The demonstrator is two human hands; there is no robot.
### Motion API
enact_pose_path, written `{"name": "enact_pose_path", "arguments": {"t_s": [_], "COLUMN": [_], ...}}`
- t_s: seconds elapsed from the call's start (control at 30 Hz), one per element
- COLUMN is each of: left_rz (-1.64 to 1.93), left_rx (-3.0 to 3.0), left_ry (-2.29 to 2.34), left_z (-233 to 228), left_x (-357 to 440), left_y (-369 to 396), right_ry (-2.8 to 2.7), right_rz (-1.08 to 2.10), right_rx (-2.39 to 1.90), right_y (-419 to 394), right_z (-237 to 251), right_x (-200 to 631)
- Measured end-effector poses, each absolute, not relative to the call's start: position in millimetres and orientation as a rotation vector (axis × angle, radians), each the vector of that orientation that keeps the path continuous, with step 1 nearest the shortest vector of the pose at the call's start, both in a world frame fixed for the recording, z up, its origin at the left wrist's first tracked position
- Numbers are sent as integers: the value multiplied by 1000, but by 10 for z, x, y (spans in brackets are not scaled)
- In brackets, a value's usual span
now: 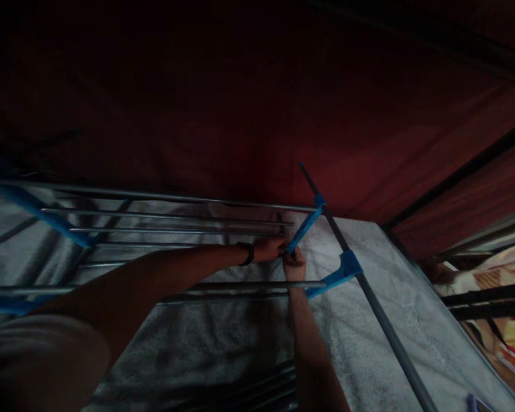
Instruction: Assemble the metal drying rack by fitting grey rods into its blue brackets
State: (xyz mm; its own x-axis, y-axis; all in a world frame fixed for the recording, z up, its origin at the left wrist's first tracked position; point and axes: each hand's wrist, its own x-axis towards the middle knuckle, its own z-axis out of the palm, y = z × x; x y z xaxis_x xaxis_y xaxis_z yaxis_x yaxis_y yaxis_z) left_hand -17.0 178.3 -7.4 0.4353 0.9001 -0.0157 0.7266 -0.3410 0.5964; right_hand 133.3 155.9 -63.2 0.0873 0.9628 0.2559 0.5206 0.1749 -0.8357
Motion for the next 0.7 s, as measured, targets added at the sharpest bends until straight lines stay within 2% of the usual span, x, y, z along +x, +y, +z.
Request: {"name": "enact_pose_path", "arguments": {"t_s": [0.33,0.53,0.7], "left_rz": [308,242,390], "left_rx": [2334,2587,2635], "left_ry": [1233,1194,1361], "left_z": [120,546,805], "left_x": [-335,-745,-1167], "left_y": [1706,1383,1222], "right_ry": [-1533,-1474,-1389], "right_rz": [669,691,709], "right_rx": [-1576,-1576,-1485], "right_y": [1498,1522,1586], "right_z": [-513,-504,-534], "right_x": [1316,1307,1222]}}
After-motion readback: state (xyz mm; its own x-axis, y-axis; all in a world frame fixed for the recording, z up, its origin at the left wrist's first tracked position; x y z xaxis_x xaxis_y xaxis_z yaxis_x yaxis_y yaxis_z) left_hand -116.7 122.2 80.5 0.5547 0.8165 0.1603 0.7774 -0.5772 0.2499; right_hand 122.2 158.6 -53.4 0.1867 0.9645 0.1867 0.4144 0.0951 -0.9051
